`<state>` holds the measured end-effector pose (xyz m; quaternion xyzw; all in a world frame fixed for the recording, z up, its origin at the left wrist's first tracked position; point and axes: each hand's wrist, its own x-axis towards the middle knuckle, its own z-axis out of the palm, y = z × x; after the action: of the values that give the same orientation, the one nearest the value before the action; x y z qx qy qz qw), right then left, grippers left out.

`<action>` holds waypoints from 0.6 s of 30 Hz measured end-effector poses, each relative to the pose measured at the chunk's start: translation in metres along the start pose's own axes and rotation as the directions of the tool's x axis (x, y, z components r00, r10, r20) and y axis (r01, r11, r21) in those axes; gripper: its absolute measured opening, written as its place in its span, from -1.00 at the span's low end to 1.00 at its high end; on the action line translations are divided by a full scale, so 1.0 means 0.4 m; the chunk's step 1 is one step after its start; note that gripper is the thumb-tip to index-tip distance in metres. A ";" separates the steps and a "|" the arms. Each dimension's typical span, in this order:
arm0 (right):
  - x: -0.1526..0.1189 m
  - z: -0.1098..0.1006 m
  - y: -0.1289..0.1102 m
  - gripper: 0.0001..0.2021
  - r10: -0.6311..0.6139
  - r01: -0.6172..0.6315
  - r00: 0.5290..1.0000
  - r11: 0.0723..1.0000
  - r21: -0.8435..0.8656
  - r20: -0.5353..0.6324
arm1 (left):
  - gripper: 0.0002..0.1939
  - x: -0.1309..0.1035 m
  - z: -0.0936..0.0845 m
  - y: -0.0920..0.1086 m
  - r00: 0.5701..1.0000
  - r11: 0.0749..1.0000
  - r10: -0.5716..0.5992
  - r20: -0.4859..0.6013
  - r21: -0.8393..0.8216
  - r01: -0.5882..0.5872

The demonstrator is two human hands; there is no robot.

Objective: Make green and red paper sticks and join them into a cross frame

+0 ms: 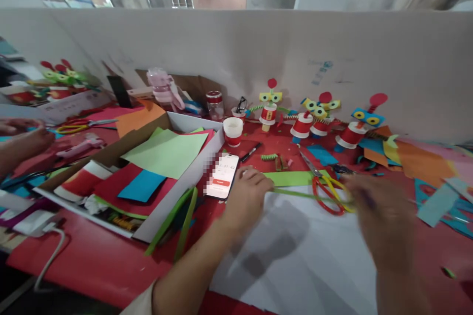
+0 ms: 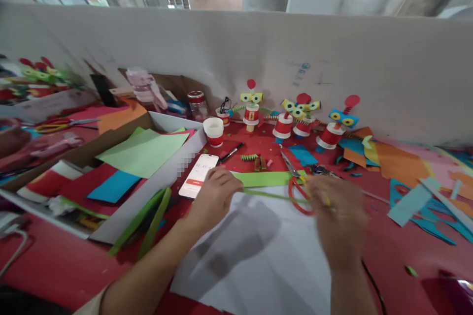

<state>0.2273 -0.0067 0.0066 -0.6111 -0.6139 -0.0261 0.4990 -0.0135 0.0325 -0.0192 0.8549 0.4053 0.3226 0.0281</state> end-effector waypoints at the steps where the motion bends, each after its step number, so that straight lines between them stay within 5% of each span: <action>1: -0.020 0.015 -0.026 -0.76 -0.195 0.206 0.970 0.976 -0.068 0.143 | -0.78 -0.002 0.003 0.006 0.998 0.998 0.063 -0.009 0.014 -0.063; 3: -0.056 0.046 -0.076 -0.80 -0.355 0.425 0.852 0.899 -0.111 0.384 | -0.82 -0.007 0.010 0.021 0.985 0.983 0.174 -0.004 0.051 -0.174; 5: -0.080 0.069 -0.110 -0.71 -0.398 0.495 0.807 0.859 -0.132 0.436 | -0.81 -0.012 0.017 0.034 0.972 0.969 0.235 0.009 0.070 -0.235; 12: -0.077 0.069 -0.090 -0.70 -0.384 0.534 0.774 0.823 -0.193 0.504 | -0.81 -0.015 0.024 0.037 0.973 0.967 0.230 -0.023 0.118 -0.226; 18: -0.048 0.053 -0.021 -0.74 -0.381 0.521 0.807 0.819 -0.240 0.452 | -0.72 0.000 -0.044 -0.051 0.996 0.967 0.032 -0.084 0.256 -0.009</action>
<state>0.2039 -0.0091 -0.0117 -0.5165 -0.8137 -0.1351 0.2299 -0.0374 0.0422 -0.0114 0.8406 0.4354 0.3053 -0.1032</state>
